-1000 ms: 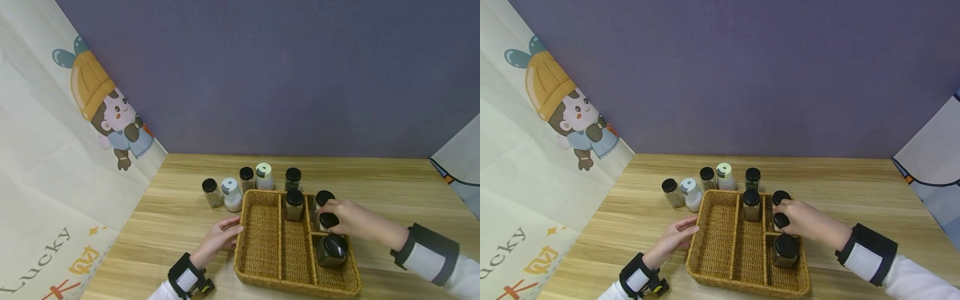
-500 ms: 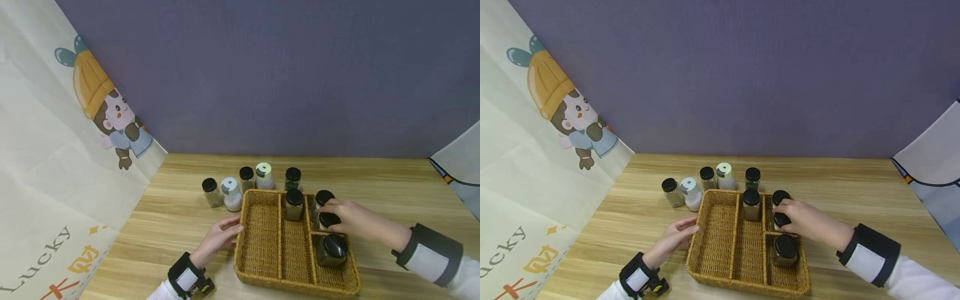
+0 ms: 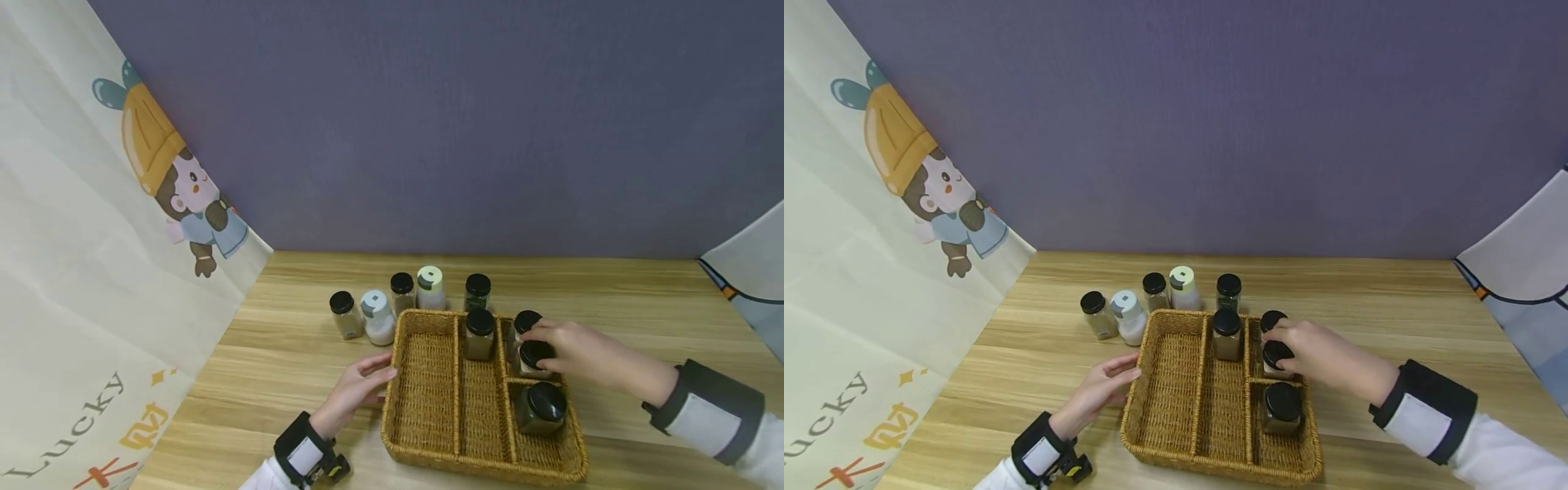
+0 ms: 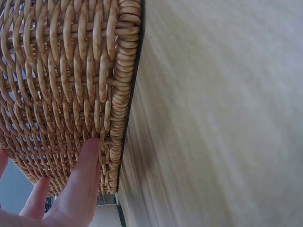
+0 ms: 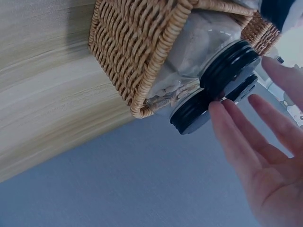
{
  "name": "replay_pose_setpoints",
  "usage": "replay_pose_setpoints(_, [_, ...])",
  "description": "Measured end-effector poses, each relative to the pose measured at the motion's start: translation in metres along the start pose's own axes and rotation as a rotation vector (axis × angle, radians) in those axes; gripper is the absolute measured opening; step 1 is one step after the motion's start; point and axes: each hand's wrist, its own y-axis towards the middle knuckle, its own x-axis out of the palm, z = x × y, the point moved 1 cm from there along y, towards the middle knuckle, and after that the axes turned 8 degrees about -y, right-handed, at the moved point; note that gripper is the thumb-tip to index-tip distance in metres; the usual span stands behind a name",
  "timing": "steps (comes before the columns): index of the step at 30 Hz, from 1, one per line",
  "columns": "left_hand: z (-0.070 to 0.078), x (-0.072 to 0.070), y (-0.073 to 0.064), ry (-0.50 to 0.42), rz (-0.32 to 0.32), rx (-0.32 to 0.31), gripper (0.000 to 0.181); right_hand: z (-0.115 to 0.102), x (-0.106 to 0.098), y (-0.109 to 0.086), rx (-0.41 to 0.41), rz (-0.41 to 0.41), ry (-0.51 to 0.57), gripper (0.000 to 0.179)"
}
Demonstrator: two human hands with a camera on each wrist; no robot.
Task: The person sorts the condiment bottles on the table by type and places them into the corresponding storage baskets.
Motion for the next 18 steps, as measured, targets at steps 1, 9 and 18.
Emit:
replay_pose_setpoints(1, [0.000,0.000,0.000,0.000,-0.001,0.000,0.064,0.000,0.000,0.000,-0.008,0.008,-0.004,0.037])
replay_pose_setpoints(9, [0.000,0.000,0.000,-0.006,-0.002,-0.001,0.064,0.000,-0.004,0.003,-0.021,0.054,-0.051,0.036])
replay_pose_setpoints(18, [0.002,0.001,-0.001,-0.006,-0.017,0.011,0.061,0.001,-0.011,0.009,0.004,0.049,0.003,0.034])
